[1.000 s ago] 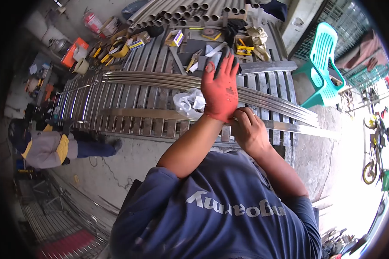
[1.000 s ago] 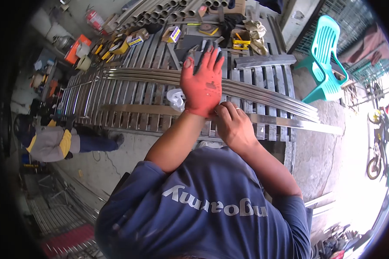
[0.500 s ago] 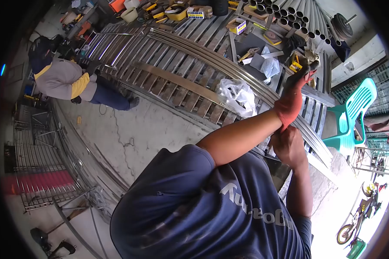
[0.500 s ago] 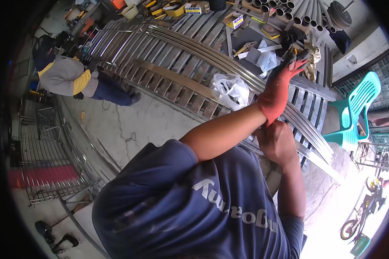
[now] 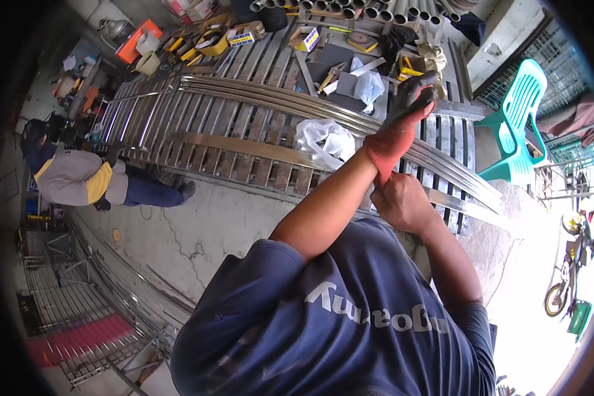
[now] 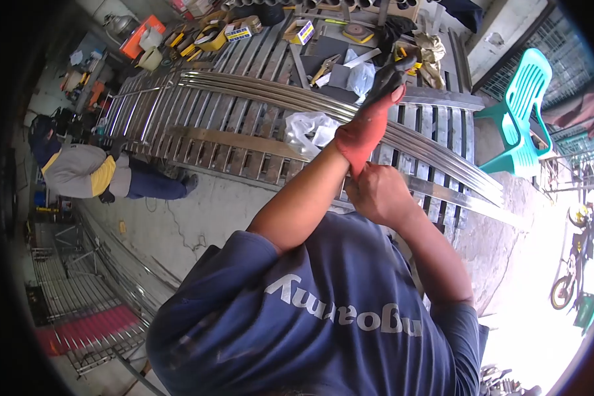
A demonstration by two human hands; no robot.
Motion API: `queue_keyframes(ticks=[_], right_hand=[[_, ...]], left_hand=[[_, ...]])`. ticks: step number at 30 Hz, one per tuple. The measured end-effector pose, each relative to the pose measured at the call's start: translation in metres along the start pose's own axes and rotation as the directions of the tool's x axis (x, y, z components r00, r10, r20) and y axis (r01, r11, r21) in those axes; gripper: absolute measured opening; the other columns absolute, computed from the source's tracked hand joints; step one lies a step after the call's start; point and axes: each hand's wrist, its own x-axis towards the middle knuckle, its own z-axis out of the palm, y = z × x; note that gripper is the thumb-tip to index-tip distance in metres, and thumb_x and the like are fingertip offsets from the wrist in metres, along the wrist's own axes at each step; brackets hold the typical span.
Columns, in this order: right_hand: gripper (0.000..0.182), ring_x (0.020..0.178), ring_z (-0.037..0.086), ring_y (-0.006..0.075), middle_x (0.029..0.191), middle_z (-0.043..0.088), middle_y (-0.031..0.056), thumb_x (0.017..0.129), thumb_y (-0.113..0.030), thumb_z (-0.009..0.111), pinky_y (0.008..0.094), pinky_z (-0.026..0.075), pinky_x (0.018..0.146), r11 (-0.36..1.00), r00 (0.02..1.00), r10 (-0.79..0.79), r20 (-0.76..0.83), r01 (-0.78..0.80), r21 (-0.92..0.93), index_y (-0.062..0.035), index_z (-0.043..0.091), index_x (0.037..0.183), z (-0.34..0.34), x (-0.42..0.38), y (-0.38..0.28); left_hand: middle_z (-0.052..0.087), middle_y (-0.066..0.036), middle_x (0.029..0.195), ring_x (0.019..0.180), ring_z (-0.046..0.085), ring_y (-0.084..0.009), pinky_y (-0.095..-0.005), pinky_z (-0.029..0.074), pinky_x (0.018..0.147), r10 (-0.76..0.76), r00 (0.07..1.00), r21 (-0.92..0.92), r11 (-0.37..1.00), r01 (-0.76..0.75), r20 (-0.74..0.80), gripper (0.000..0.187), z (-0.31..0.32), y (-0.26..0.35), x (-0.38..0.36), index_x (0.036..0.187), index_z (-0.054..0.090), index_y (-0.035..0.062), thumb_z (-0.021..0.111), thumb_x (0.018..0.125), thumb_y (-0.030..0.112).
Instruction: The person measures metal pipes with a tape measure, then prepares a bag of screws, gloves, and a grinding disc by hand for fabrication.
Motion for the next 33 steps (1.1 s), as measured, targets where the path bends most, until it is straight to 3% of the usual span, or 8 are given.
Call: queue_keyframes(ticks=[8,10,14,19,26,27,30,33], right_hand=[[0.029,0.076,0.074,0.0432,0.082,0.072,0.0213,0.096,-0.026,0.075,0.0516,0.059,0.073,0.959,0.979,0.185,-0.082,-0.162,0.231,0.0015,0.068,0.103,-0.022,-0.007,0.008],[0.029,0.082,0.077,0.0204,0.089,0.076,0.0149,0.097,-0.018,0.082,0.0390,0.058,0.073,0.851,0.845,0.479,-0.238,-0.380,0.363,0.0026,0.071,0.114,-0.060,-0.012,0.018],[0.039,0.101,0.080,0.0226,0.118,0.081,0.0149,0.109,-0.015,0.075,0.0369,0.066,0.091,0.405,0.842,0.468,-0.268,0.065,0.912,0.0078,0.068,0.140,-0.067,-0.002,0.040],[0.033,0.096,0.081,0.0211,0.112,0.081,0.0178,0.101,-0.007,0.082,0.0347,0.068,0.090,0.282,0.851,0.500,-0.161,0.015,0.959,0.0121,0.073,0.126,-0.068,0.000,0.024],[0.031,0.100,0.077,0.0136,0.116,0.082,0.0120,0.097,-0.005,0.086,0.0288,0.063,0.093,0.358,0.885,0.458,-0.086,-0.095,0.929,0.0067,0.078,0.124,-0.077,-0.012,0.029],[0.028,0.099,0.076,0.0123,0.114,0.083,0.0112,0.095,-0.002,0.087,0.0284,0.062,0.094,0.390,0.890,0.446,-0.098,-0.095,0.916,0.0059,0.080,0.120,-0.076,-0.013,0.031],[0.025,0.099,0.075,0.0116,0.112,0.082,0.0097,0.096,-0.002,0.087,0.0294,0.062,0.093,0.440,0.915,0.379,-0.142,-0.043,0.897,0.0065,0.080,0.119,-0.076,-0.012,0.032],[0.032,0.098,0.075,0.0115,0.110,0.081,0.0088,0.095,-0.005,0.088,0.0298,0.061,0.092,0.540,0.920,0.381,-0.094,-0.139,0.830,0.0075,0.077,0.123,-0.084,-0.009,0.033]], left_hand=[[0.052,0.003,0.120,0.095,0.047,-0.0063,-0.0259,0.043,0.081,-0.089,0.994,0.066,0.994,0.084,0.070,0.074,-0.023,0.021,-0.036,0.170,0.042,0.0087,0.072,0.107,0.033],[0.053,0.006,0.111,0.091,0.042,-0.0059,-0.0251,0.040,0.081,-0.172,0.984,0.031,0.985,0.171,0.047,0.073,-0.029,0.027,-0.049,0.172,0.040,0.0079,0.068,0.109,0.033],[0.050,0.008,0.102,0.088,0.040,-0.0065,-0.0253,0.038,0.081,-0.207,0.969,0.180,0.967,0.181,0.135,0.075,-0.021,0.037,-0.061,0.175,0.035,0.0082,0.064,0.111,0.034],[0.048,0.007,0.093,0.083,0.042,-0.0058,-0.0244,0.038,0.076,-0.242,0.941,0.219,0.957,0.191,0.236,0.087,0.000,0.051,-0.066,0.180,0.020,0.0112,0.067,0.110,0.035],[0.053,0.007,0.091,0.080,0.044,-0.0049,-0.0245,0.040,0.073,-0.513,0.802,0.068,0.852,0.519,0.305,0.100,0.020,0.079,-0.068,0.181,0.010,0.0123,0.075,0.108,0.033],[0.050,0.007,0.090,0.074,0.038,-0.0020,-0.0251,0.033,0.066,-0.459,0.854,0.154,0.888,0.433,0.246,0.071,0.021,0.074,-0.075,0.163,0.049,0.0028,0.068,0.110,0.046],[0.053,0.007,0.094,0.082,0.046,-0.0053,-0.0249,0.042,0.074,-0.511,0.786,0.081,0.851,0.518,0.348,0.101,0.014,0.069,-0.070,0.180,0.014,0.0116,0.077,0.106,0.038],[0.051,0.007,0.097,0.084,0.044,-0.0053,-0.0262,0.042,0.077,-0.549,0.761,0.132,0.831,0.540,0.344,0.099,0.006,0.060,-0.075,0.180,0.015,0.0119,0.075,0.107,0.042]])
